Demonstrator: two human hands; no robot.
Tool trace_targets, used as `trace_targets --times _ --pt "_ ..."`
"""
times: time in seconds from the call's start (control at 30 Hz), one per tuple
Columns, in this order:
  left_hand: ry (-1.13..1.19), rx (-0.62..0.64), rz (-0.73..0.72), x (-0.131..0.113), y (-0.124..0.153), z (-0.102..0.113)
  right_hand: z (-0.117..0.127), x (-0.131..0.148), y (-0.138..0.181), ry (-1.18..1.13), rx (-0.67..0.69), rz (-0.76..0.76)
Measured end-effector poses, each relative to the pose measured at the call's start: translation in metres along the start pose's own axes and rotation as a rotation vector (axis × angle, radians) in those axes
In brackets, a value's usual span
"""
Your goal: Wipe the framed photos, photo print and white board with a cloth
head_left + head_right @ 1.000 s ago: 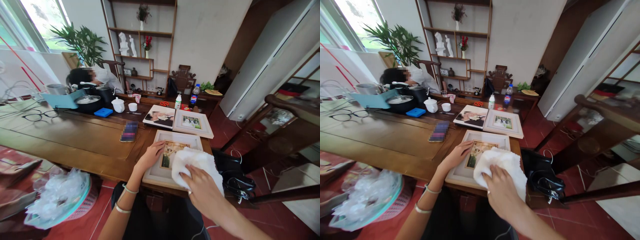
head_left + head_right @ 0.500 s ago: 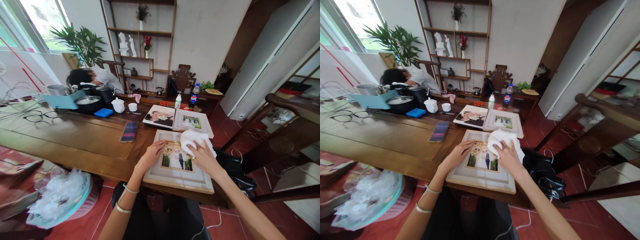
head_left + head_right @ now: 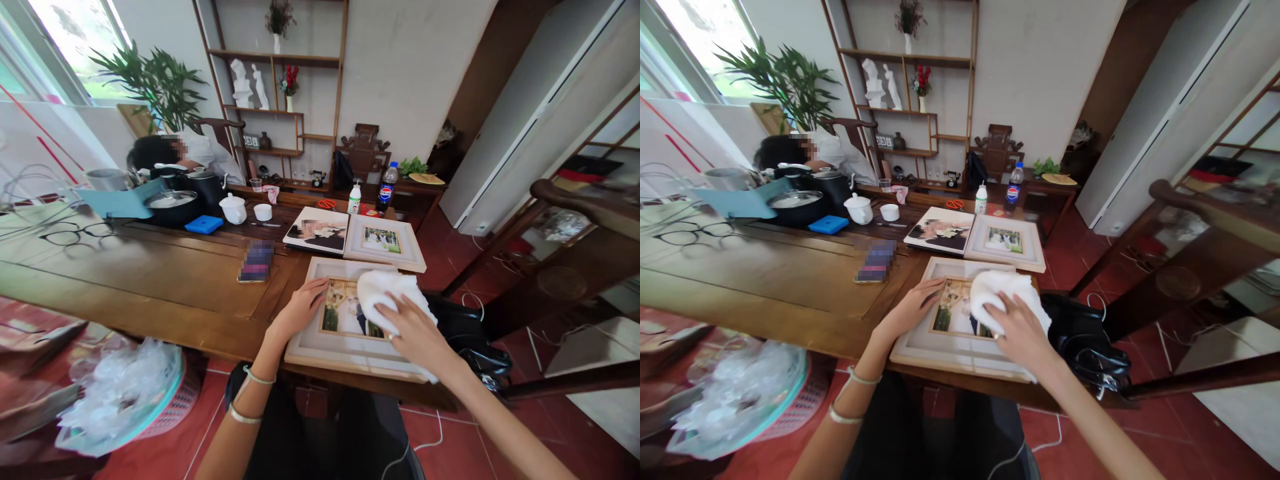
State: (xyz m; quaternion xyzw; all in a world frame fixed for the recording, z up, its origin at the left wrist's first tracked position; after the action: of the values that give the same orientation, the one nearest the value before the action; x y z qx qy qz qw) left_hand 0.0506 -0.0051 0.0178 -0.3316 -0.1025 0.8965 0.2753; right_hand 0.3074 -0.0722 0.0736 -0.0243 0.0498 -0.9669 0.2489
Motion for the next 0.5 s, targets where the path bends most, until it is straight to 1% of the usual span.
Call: trace_targets --times 0.07,0.13,0.17,0.23,0.27,0.33,0.4,0.5 --pt "0.001 -0.006 -0.006 0.000 0.000 0.000 -0.004 -0.021 -0.028 0.034 -0.085 -0.056" --pt "0.005 -0.012 -0.009 0.001 0.000 -0.001 -0.008 -0.035 -0.052 0.056 -0.128 -0.118" --pt "0.008 -0.016 -0.006 0.002 0.001 -0.001 -0.009 -0.038 -0.060 0.059 -0.125 -0.128" --pt "0.015 -0.026 0.003 0.002 0.001 -0.003 -0.012 -0.034 -0.065 0.052 -0.084 -0.093" --pt "0.017 -0.032 0.010 0.002 0.001 -0.003 -0.013 -0.027 -0.062 0.043 -0.056 -0.055" --pt "0.020 -0.043 0.018 0.001 0.001 -0.004 -0.013 -0.008 -0.045 0.005 0.007 0.024" --pt "0.023 -0.048 0.013 -0.001 0.002 -0.004 -0.009 0.016 -0.019 -0.068 0.080 0.083" --pt "0.024 -0.053 -0.005 -0.002 0.003 -0.004 0.005 0.049 0.020 -0.228 0.186 0.157"
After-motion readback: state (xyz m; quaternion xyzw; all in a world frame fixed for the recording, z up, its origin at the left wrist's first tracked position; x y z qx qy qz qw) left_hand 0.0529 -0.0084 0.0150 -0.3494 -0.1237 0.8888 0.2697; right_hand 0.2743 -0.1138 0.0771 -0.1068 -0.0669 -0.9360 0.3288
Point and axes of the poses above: each hand's wrist, its own y-axis away from the middle knuckle, its own z-axis out of the back of the hand, x = y × z, the point moved 1 cm from there along -y, towards the middle knuckle, and after that the axes turned 2 degrees about -y, right-handed, at the moved point
